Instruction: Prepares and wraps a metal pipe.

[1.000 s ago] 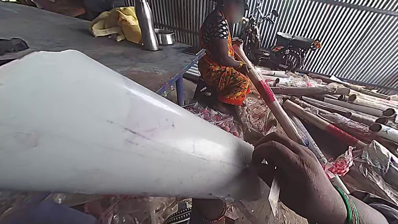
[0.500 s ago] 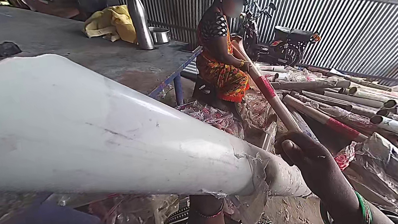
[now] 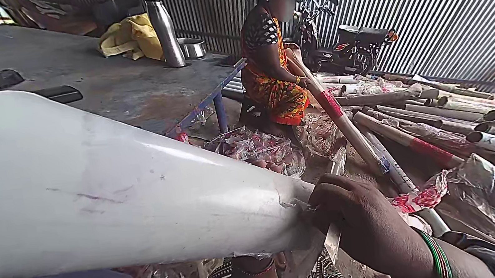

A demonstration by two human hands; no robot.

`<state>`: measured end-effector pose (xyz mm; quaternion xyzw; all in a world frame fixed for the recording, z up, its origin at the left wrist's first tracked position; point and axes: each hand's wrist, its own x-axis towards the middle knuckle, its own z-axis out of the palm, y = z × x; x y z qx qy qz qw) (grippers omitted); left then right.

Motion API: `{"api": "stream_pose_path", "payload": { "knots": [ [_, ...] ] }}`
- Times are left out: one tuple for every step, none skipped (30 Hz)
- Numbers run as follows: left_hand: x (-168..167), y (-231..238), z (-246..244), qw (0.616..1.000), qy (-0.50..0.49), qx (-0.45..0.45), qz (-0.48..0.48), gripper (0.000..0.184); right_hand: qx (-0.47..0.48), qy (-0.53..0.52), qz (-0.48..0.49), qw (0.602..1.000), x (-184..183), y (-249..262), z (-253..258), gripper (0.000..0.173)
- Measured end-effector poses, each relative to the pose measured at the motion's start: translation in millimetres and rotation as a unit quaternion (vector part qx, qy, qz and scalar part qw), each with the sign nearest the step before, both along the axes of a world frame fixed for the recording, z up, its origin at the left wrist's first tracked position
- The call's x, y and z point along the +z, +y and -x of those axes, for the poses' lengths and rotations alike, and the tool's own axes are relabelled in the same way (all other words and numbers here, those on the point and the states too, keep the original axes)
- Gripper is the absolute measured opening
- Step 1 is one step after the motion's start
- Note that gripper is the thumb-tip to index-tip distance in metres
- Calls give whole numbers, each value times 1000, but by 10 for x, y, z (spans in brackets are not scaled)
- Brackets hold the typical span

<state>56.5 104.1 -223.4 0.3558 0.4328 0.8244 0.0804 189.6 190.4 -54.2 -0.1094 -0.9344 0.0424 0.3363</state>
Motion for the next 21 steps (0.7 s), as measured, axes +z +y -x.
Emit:
{"api": "stream_pose_path", "payload": {
  "knots": [
    [53, -21, -16, 1000, -14, -19, -16, 5, -1, 5, 5, 1000, -11, 12, -15, 14],
    [133, -37, -42, 998, -43, -43, -34, 8, 0, 13, 14, 1000, -28, 30, -33, 16],
    [256, -48, -79, 994, -78, -57, -45, 13, 1, 20, 24, 1000, -50, 50, -51, 19],
    [319, -51, -90, 990, -106, -76, -53, 17, 1, 28, 34, 999, -75, 68, -70, 22],
    [293, -37, -62, 987, -118, -97, -53, 18, -1, 35, 45, 998, -100, 85, -88, 25],
    [119, -7, 5, 984, -108, -128, -66, 15, -4, 39, 56, 998, -126, 99, -107, 28],
    [-34, 28, 58, 982, -97, -141, -74, 12, -5, 46, 67, 997, -153, 109, -126, 29],
    [-124, 52, 87, 984, -88, -137, -73, 10, -5, 51, 78, 996, -180, 118, -147, 30],
    [-166, 56, 96, 986, -84, -129, -69, 9, -5, 55, 89, 995, -206, 124, -170, 31],
    [-177, 52, 87, 988, -89, -113, -59, 9, -7, 59, 100, 993, -232, 125, -194, 31],
    [-173, 47, 67, 989, -100, -94, -50, 8, -9, 62, 109, 992, -258, 124, -220, 32],
    [-176, 30, 45, 990, -104, -80, -45, 9, -12, 66, 118, 991, -285, 122, -247, 32],
    [-196, 24, 8, 990, -120, -59, -48, 10, -14, 69, 126, 989, -314, 122, -276, 32],
    [-267, 5, -33, 991, -121, -33, -50, 16, -18, 71, 132, 988, -343, 122, -306, 32],
    [-403, -19, -66, 995, -95, 1, -43, 23, -24, 76, 138, 987, -374, 125, -337, 32],
    [-588, -30, -56, 998, -53, 35, -22, 31, -34, 83, 142, 986, -407, 130, -373, 32],
    [-618, -35, -69, 997, -52, 48, -19, 33, -53, 92, 148, 983, -451, 141, -418, 32],
    [-439, -39, -114, 991, -122, 17, -46, 28, -81, 104, 160, 978, -506, 165, -480, 32],
    [-72, -18, -135, 966, -247, -30, -67, 16, -115, 118, 184, 969, -566, 198, -554, 32],
    [194, 40, -46, 935, -327, -107, -87, 14, -149, 130, 217, 956, -620, 235, -637, 30],
    [171, 172, 201, 904, -320, -239, -154, 23, -176, 134, 252, 942, -655, 265, -729, 28]
  ]
}}
